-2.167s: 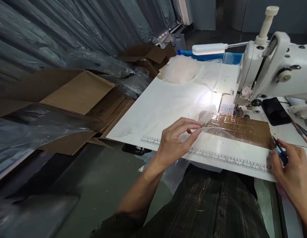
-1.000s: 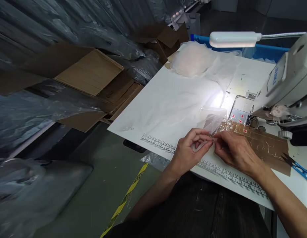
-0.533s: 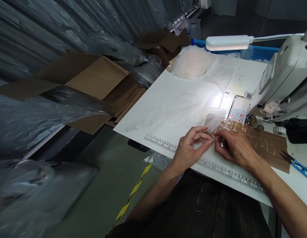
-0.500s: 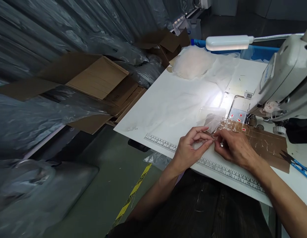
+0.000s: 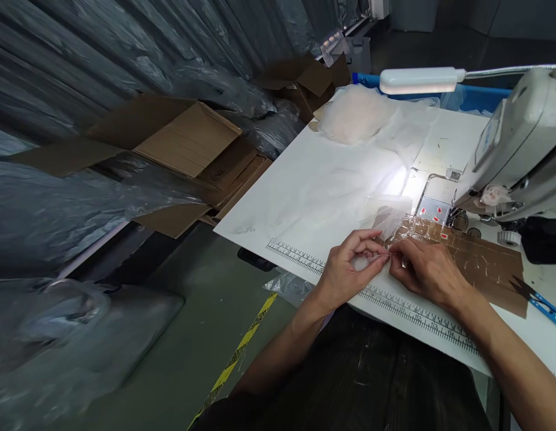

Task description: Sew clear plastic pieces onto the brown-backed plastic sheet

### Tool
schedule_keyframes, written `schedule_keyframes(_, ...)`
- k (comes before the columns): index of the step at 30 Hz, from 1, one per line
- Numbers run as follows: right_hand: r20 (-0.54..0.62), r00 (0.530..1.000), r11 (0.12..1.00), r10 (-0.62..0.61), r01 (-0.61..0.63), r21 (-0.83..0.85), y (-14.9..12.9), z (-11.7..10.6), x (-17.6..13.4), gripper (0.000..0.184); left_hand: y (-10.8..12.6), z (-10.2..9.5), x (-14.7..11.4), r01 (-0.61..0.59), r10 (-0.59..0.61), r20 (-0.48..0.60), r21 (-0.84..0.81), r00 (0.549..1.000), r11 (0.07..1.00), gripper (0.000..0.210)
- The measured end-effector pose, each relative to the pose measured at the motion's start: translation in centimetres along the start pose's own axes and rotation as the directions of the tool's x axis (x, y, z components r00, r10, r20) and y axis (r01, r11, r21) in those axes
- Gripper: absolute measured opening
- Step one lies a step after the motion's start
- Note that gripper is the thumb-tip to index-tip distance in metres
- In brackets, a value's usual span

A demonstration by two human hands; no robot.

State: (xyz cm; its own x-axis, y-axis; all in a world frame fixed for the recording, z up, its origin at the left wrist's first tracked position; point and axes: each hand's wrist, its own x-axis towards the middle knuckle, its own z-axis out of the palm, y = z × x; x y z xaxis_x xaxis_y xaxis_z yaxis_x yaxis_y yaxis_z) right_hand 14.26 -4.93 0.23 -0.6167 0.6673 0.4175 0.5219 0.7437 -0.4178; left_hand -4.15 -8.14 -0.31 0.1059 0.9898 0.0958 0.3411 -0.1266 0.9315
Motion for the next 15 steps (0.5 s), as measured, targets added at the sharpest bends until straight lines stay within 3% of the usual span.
schedule_keyframes(5, 0.001, 1.000, 1.000, -0.016, 0.016, 0.012, -0.01, -0.02, -0.02, 0.010, 0.09, -0.05, -0.04, -0.009, 0.009, 0.006, 0.025, 1.000, 1.000, 0.037)
schedule_keyframes(11, -0.061, 0.988, 0.981, -0.141, 0.131, -0.142, -0.16, 0.13, 0.00, 0.018, 0.11, 0.10, -0.09, -0.007, 0.005, 0.021, 0.105, 1.000, 0.994, 0.039)
schedule_keyframes(15, -0.034, 0.988, 0.973, -0.148, 0.139, -0.184, -0.16, 0.16, 0.00, 0.022, 0.13, 0.17, -0.09, -0.026, 0.022, 0.033, 0.127, 0.999, 0.992, 0.038)
